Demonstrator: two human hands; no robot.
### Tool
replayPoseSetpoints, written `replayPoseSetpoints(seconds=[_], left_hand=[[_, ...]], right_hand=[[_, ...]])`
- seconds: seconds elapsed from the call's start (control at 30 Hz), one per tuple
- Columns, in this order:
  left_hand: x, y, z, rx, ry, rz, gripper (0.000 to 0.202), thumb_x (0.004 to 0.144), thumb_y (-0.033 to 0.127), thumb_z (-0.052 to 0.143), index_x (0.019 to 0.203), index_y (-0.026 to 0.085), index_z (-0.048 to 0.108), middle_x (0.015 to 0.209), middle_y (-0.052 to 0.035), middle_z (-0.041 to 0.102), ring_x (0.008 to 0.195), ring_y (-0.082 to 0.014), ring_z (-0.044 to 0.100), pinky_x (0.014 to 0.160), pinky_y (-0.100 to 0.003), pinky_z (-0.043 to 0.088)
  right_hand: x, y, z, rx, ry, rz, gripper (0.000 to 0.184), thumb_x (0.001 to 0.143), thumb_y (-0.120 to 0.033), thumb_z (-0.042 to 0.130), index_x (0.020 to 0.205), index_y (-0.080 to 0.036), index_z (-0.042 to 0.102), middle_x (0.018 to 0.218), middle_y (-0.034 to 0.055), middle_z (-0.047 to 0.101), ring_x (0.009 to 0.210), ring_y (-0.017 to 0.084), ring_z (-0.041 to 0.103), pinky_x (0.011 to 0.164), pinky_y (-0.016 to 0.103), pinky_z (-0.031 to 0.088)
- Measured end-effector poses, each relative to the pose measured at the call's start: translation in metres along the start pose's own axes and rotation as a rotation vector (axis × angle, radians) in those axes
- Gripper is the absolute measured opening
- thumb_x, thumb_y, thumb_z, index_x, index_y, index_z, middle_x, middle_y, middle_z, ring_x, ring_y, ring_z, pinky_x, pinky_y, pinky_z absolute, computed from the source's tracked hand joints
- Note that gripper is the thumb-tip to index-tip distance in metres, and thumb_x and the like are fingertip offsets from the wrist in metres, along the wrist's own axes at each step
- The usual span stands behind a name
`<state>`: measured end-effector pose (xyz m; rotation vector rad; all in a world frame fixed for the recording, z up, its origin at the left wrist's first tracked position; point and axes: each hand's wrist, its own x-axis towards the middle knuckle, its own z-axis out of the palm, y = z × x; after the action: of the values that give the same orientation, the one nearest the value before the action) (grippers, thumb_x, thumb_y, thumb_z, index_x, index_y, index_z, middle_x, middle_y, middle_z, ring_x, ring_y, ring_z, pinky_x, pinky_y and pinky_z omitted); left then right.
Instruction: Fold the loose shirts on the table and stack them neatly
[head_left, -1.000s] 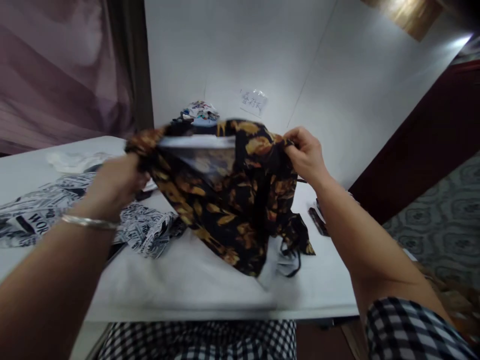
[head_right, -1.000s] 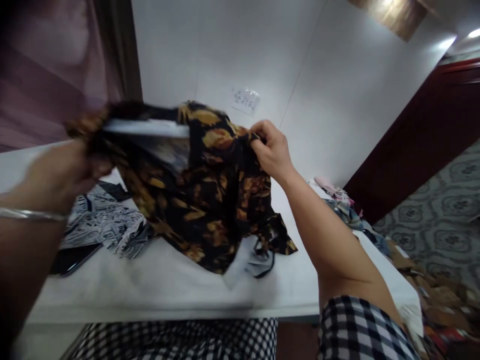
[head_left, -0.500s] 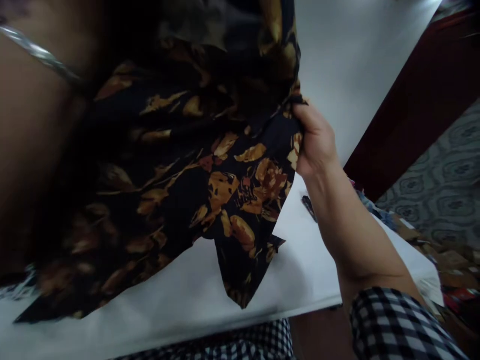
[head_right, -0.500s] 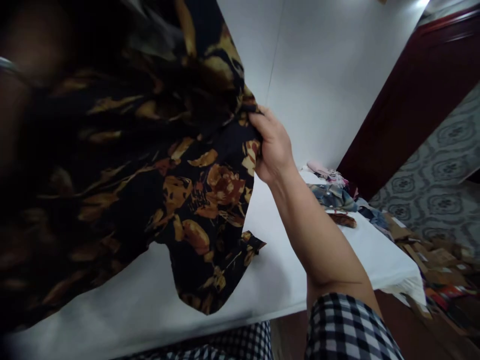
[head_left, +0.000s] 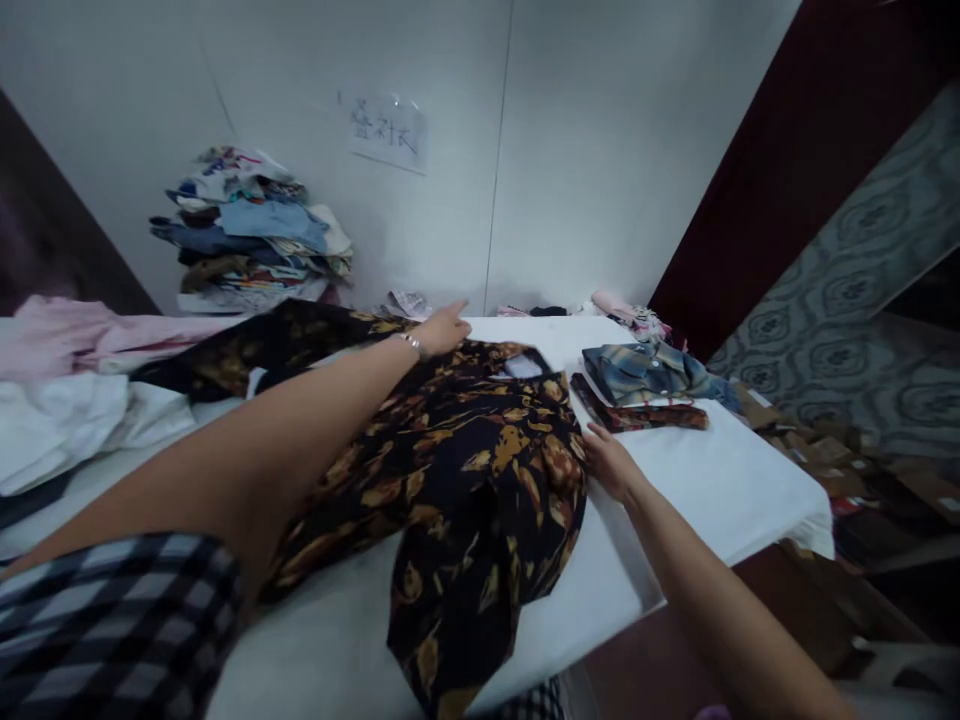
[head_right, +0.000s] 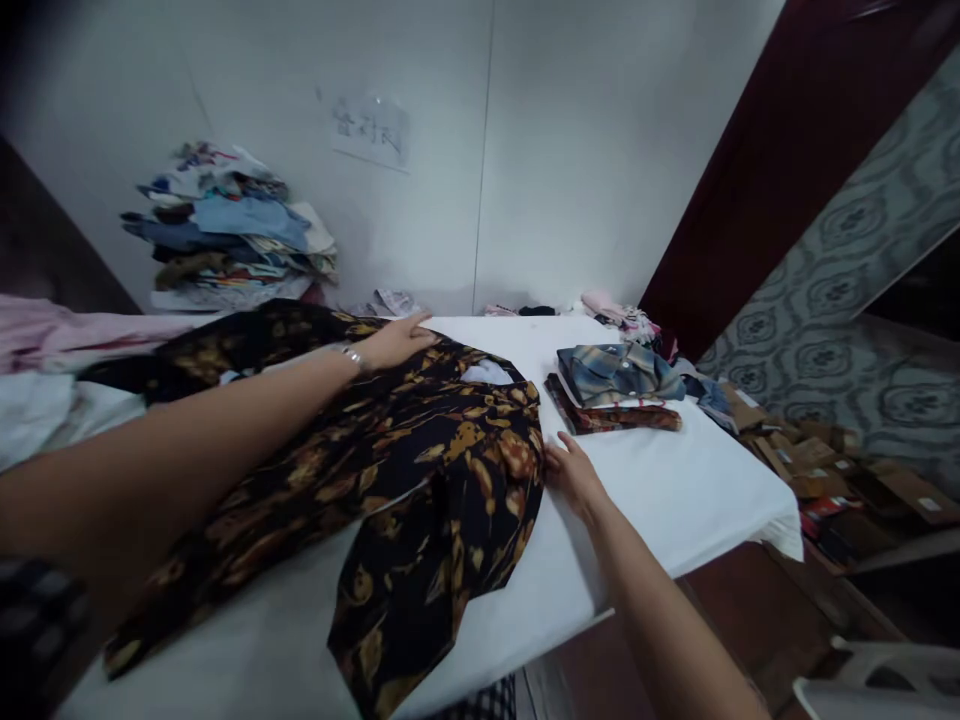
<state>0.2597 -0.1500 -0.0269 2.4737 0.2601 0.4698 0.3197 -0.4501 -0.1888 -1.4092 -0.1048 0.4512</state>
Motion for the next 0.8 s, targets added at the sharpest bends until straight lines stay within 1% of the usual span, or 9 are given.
replayPoseSetpoints(seconds=[0.07, 0.17, 0.3, 0.4, 0.5, 0.57, 0.63, 0.7, 0.8], left_hand=[[-0.03, -0.014, 0.006, -0.006, -0.058, -0.018, 0.049, 0.081, 0.031, 0.052, 0.126, 0.012, 0.056, 0.114, -0.0113, 0.068, 0.103, -0.0225, 0.062, 0.099, -0.033, 0.042], [-0.085, -0.035, -0.002, 0.003, -0.12, -0.062, 0.044, 0.083, 0.044, 0.049, 0.118, 0.022, 0.063, 0.114, -0.0058, 0.068, 0.107, -0.0241, 0.061, 0.1, -0.033, 0.042], [-0.172, -0.065, -0.009, 0.09, -0.16, -0.151, 0.043, 0.079, 0.053, 0.051, 0.11, 0.028, 0.068, 0.11, -0.0045, 0.07, 0.109, -0.0262, 0.06, 0.1, -0.035, 0.044], [-0.235, -0.095, -0.003, 0.194, -0.175, -0.151, 0.045, 0.077, 0.054, 0.055, 0.113, 0.031, 0.067, 0.119, -0.0051, 0.066, 0.113, -0.0274, 0.057, 0.103, -0.038, 0.041], [-0.281, -0.128, 0.007, 0.34, -0.143, -0.139, 0.049, 0.076, 0.052, 0.056, 0.12, 0.03, 0.063, 0.129, -0.0059, 0.061, 0.118, -0.0296, 0.054, 0.106, -0.043, 0.038], [-0.296, -0.145, 0.013, 0.397, -0.11, -0.158, 0.049, 0.078, 0.05, 0.054, 0.122, 0.029, 0.062, 0.13, -0.0064, 0.059, 0.122, -0.0297, 0.051, 0.107, -0.044, 0.036], [-0.299, -0.152, 0.015, 0.422, -0.092, -0.179, 0.043, 0.081, 0.044, 0.051, 0.119, 0.027, 0.063, 0.129, -0.0065, 0.06, 0.123, -0.0284, 0.05, 0.108, -0.044, 0.034], [-0.295, -0.148, 0.013, 0.45, -0.096, -0.184, 0.035, 0.084, 0.034, 0.046, 0.111, 0.024, 0.066, 0.125, -0.0074, 0.062, 0.119, -0.0273, 0.052, 0.105, -0.043, 0.036], [-0.289, -0.125, 0.003, 0.507, -0.11, -0.176, 0.032, 0.086, 0.025, 0.037, 0.098, 0.019, 0.067, 0.108, -0.0114, 0.066, 0.102, -0.0268, 0.059, 0.091, -0.041, 0.044]], right_hand=[[-0.014, 0.02, -0.017, 0.071, 0.025, 0.067, 0.075, 0.07, -0.035, 0.073, 0.136, -0.026, 0.039, 0.097, 0.0053, 0.071, 0.079, 0.02, 0.069, 0.062, 0.029, 0.055], [-0.041, 0.03, -0.022, 0.121, 0.008, 0.083, 0.083, 0.066, -0.033, 0.078, 0.138, -0.03, 0.036, 0.101, 0.0041, 0.071, 0.079, 0.019, 0.069, 0.062, 0.029, 0.055], [-0.08, 0.032, -0.006, 0.143, -0.048, 0.1, 0.085, 0.067, -0.038, 0.079, 0.14, -0.033, 0.036, 0.095, 0.0029, 0.072, 0.08, 0.02, 0.068, 0.066, 0.03, 0.055], [-0.105, 0.037, 0.012, 0.158, -0.077, 0.12, 0.1, 0.063, -0.038, 0.083, 0.145, -0.035, 0.027, 0.099, 0.0028, 0.072, 0.086, 0.021, 0.069, 0.07, 0.031, 0.055], [-0.121, 0.046, 0.03, 0.124, -0.127, 0.126, 0.109, 0.061, -0.036, 0.084, 0.148, -0.036, 0.019, 0.104, 0.0027, 0.072, 0.088, 0.022, 0.069, 0.069, 0.033, 0.056], [-0.124, 0.052, 0.039, 0.083, -0.178, 0.115, 0.102, 0.062, -0.034, 0.083, 0.147, -0.035, 0.025, 0.105, 0.0028, 0.072, 0.088, 0.023, 0.069, 0.07, 0.034, 0.057], [-0.12, 0.052, 0.04, 0.072, -0.234, 0.08, 0.091, 0.064, -0.031, 0.081, 0.142, -0.032, 0.036, 0.11, 0.0034, 0.07, 0.096, 0.023, 0.067, 0.078, 0.035, 0.056], [-0.109, 0.042, 0.029, 0.093, -0.242, 0.005, 0.079, 0.066, -0.029, 0.078, 0.137, -0.032, 0.044, 0.115, 0.003, 0.068, 0.102, 0.022, 0.066, 0.083, 0.034, 0.054], [-0.087, 0.014, -0.006, 0.182, -0.108, -0.17, 0.068, 0.069, -0.028, 0.074, 0.132, -0.037, 0.049, 0.104, -0.0014, 0.07, 0.085, 0.017, 0.069, 0.074, 0.029, 0.056]])
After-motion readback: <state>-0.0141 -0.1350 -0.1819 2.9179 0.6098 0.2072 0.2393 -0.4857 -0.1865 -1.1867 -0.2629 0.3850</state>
